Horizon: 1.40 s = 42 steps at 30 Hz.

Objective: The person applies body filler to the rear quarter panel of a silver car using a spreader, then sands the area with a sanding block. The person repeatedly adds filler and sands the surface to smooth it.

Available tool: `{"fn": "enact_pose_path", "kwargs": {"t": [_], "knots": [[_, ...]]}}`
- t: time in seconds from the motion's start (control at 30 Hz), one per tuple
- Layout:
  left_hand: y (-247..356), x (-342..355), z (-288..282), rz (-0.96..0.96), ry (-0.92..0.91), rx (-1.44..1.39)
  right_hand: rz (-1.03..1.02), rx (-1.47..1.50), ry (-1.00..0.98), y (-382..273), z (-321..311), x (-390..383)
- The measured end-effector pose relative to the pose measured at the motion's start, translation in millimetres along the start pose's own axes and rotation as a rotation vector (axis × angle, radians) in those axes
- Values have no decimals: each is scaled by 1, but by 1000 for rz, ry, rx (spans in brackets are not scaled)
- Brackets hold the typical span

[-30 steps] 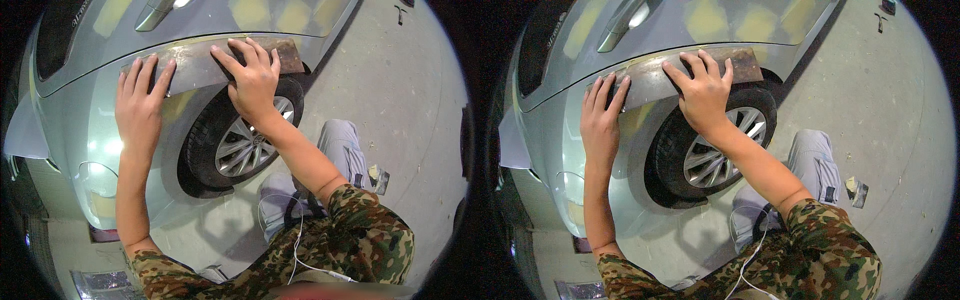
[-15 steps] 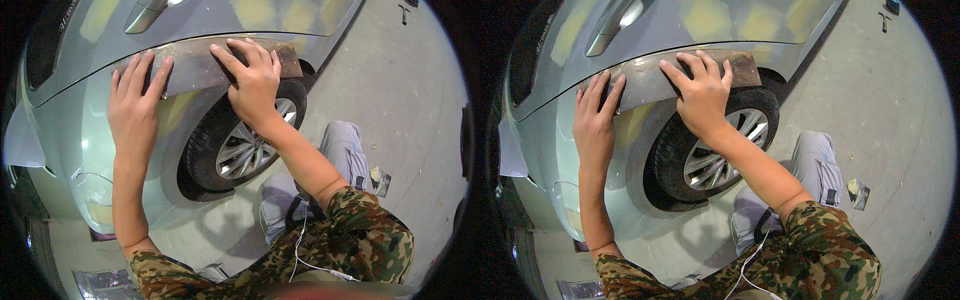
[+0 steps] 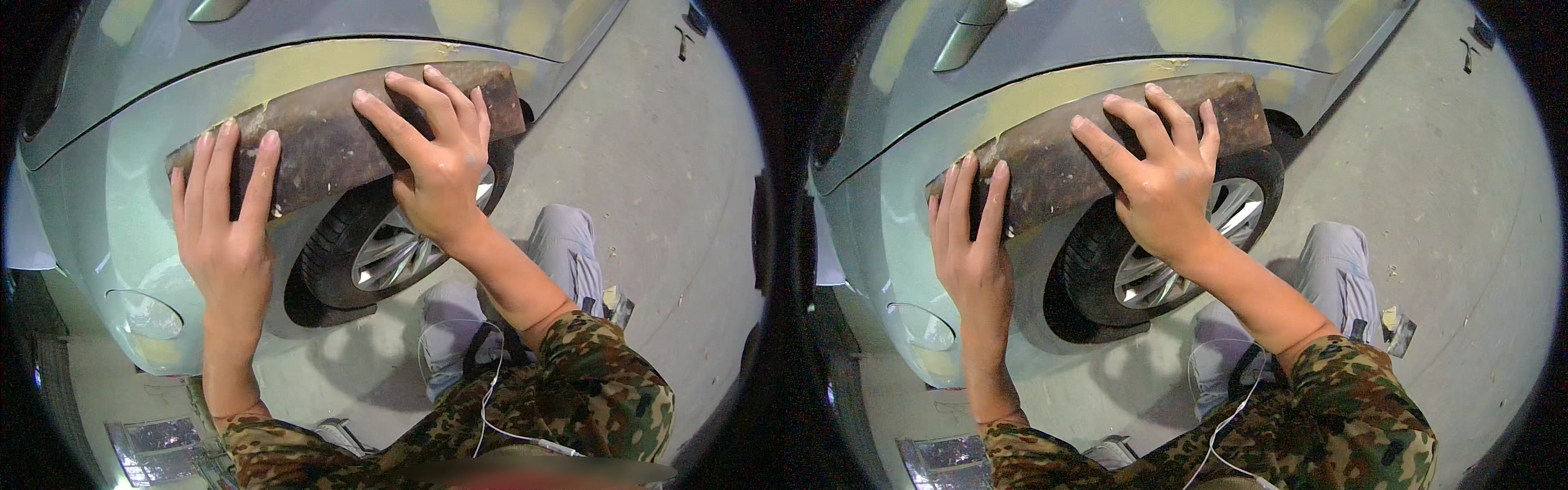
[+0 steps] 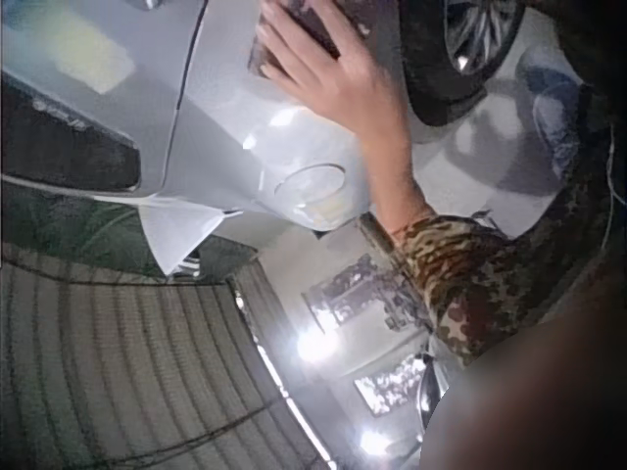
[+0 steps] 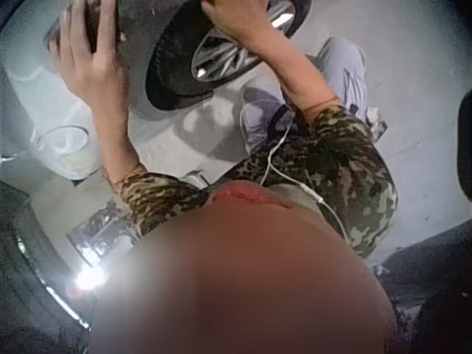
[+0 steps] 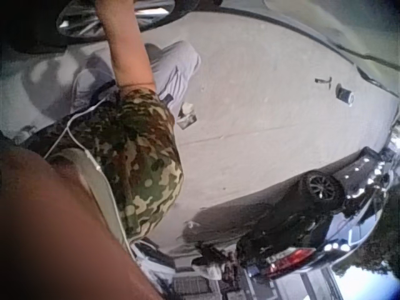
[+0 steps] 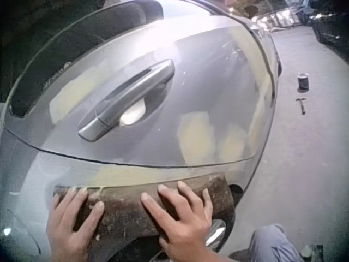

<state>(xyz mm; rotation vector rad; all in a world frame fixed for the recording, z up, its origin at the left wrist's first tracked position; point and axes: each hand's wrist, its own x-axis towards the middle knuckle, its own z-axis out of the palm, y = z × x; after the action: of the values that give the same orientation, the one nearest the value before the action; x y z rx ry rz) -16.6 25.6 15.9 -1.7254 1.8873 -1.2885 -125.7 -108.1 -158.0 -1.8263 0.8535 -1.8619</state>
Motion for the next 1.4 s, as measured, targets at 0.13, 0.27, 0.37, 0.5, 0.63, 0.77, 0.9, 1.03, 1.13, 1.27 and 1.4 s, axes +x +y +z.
{"fn": "enact_pose_path", "kwargs": {"t": [0.13, 0.27, 0.37, 0.5, 0.63, 0.77, 0.9, 1.03, 1.13, 1.27, 1.4], "knots": [[10, -14, 4, -47, -20, -22, -47, -1, 45, 6, 4, -3], [31, -35, 1, -129, -13, -14, -133, 21, 56, 15, -2, -9], [44, -47, 4, -173, -28, -50, -170, 15, 34, 18, -6, -12], [56, -60, 9, -230, -34, -75, -243, -23, 33, 24, -9, -15], [71, -72, 15, -295, -40, -97, -280, -10, 17, 32, -10, -20], [83, -83, 26, -327, -41, -94, -304, 4, 3, 40, -7, -26], [94, -91, 37, -352, -27, -109, -298, 39, -5, 47, -2, -31], [103, -99, 49, -365, -18, -148, -340, 18, -29, 57, 2, -36], [109, -106, 60, -384, -38, -183, -353, 17, -63, 66, 7, -40], [116, -116, 84, -417, -66, -230, -373, 10, -112, 79, 24, -48], [138, -131, 95, -405, -221, -355, -414, -70, -232, 97, 23, -68]]}}
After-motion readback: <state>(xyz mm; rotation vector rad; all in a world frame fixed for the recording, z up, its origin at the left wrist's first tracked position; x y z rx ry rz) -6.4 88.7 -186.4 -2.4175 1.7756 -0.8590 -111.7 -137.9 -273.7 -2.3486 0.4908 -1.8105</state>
